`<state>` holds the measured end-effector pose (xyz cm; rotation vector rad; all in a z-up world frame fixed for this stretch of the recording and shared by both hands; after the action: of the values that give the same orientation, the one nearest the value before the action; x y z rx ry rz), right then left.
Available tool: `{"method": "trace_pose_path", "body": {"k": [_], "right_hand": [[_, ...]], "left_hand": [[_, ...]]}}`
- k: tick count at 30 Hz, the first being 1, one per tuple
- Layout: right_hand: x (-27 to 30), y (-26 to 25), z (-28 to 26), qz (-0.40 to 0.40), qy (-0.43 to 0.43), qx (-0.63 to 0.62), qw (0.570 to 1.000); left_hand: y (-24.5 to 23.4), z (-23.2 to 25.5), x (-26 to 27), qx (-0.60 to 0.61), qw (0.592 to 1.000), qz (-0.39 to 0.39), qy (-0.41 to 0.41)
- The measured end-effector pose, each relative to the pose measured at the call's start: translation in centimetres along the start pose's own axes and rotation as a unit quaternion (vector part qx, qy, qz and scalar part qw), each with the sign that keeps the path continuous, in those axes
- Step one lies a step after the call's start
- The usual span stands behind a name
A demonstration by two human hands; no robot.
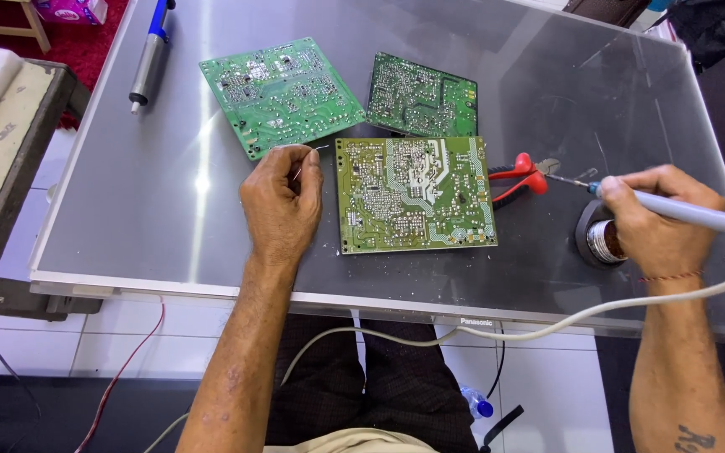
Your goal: Soldering components onto a printed circuit board using a soldering iron and solder wire.
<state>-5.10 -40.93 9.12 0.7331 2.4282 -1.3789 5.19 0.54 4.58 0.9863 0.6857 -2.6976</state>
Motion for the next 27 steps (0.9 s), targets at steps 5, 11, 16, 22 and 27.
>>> {"method": "trace_pose_path", "body": {"k": [5, 11, 16, 22, 27], "right_hand": [[-0.1, -0.5, 3.5, 0.048, -0.044, -0.04, 0.997], [-1.2, 2.2, -0.5, 0.04, -0.023, -0.023, 0.999], [0.1, 0.6, 0.0, 0.015, -0.009, -0.014, 1.0], [2.6, -1.8, 3.3, 0.055, 0.062, -0.084, 0.993], [3.5, -1.4, 6.1, 0.133, 0.11, -0.243, 0.954]], "left_hand": [[0.0, -0.1, 0.0, 0.001, 1.0, 0.003, 0.001], [-0.1, 0.2, 0.0, 0.003, 1.0, 0.0, 0.006], [-0.1, 0.2, -0.1, 0.006, 1.0, -0.001, 0.002], [-0.1, 0.1, -0.1, 0.001, 1.0, 0.0, 0.008], [0.1, 0.0, 0.0, 0.001, 1.0, -0.005, -0.001]]}}
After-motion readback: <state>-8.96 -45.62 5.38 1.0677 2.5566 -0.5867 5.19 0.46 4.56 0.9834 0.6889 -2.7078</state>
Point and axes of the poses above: each hand's wrist, its own x-axis away from the middle knuckle, its own y-axis out of the palm, z = x × y, the point moved 7 cm from there along -x, towards the middle knuckle, and after that the axes turned 4 degrees about -z, right-handed, at the moved point
